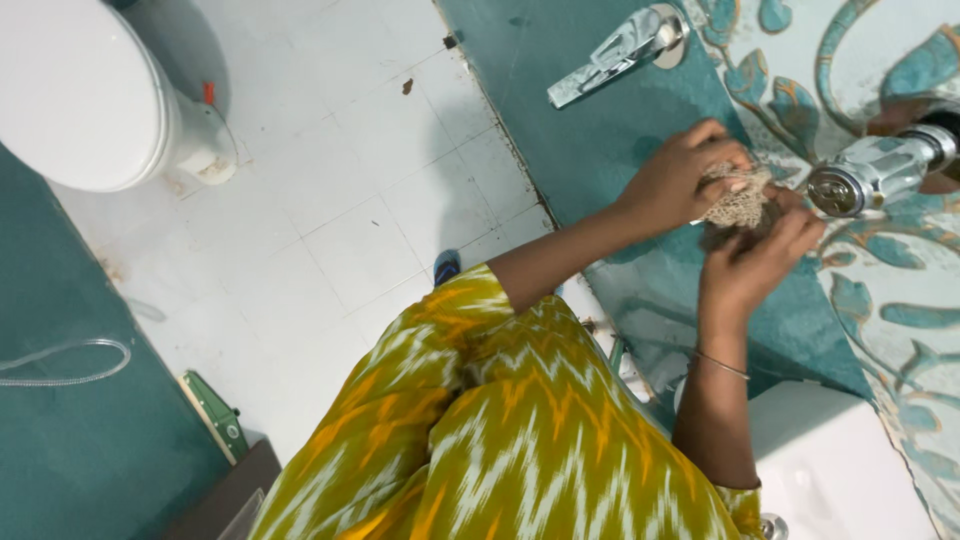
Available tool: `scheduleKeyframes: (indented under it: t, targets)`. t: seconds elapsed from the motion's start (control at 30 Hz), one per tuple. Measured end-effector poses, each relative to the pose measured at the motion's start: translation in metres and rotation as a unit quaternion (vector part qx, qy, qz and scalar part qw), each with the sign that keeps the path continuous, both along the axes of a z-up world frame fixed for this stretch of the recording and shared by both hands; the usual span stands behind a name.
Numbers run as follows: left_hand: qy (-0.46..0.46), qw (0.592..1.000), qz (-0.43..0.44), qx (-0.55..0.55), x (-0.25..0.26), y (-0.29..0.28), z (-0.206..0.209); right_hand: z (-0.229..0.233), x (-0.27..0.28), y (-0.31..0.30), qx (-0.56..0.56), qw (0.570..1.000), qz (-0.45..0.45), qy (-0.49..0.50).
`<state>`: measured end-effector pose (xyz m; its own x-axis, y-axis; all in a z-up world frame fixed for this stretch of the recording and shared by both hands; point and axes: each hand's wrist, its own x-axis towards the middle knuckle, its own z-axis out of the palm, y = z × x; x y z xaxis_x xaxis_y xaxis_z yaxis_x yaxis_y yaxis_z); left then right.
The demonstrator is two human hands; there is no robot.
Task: The person cleans two different sink faucets using a rough cloth by hand, wiping the spout, handles, and base of each faucet.
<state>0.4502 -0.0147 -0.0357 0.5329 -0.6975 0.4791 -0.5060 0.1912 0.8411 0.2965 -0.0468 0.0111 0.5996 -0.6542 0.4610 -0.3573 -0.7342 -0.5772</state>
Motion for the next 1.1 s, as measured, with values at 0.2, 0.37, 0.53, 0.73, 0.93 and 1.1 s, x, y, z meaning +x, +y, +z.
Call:
scheduleKeyframes:
  t: [0.2, 0.37, 0.53, 0.73, 0.93, 1.1]
  targets:
    - [0.136, 0.988, -0.071, 0.012, 0.008, 0.094, -0.040, -0.007, -0.002, 0.069, 0.003, 0.999, 0.032, -0.001]
    - [0.261, 0.960, -0.038, 0.095, -0.005, 0.130, -0.066, -0.035, 0.004, 0.091, 0.065, 0.996, 0.042, -0.038]
    - [0.134, 0.986, -0.064, 0.070, 0.003, 0.072, -0.056, -0.065, 0.002, 0.045, 0.162, 0.978, -0.041, -0.124]
    - [0.035, 0.993, -0.074, 0.090, 0.008, 0.034, -0.027, -0.103, 0.023, 0.019, 0.302, 0.901, -0.066, -0.304]
    - [-0.028, 0.990, -0.066, 0.119, -0.012, 0.087, -0.005, -0.116, 0.014, 0.062, 0.705, 0.564, -0.067, -0.425]
    - [0.028, 0.992, -0.064, 0.108, 0.003, 0.083, -0.016, -0.129, 0.008, 0.034, 0.660, 0.634, -0.042, -0.401]
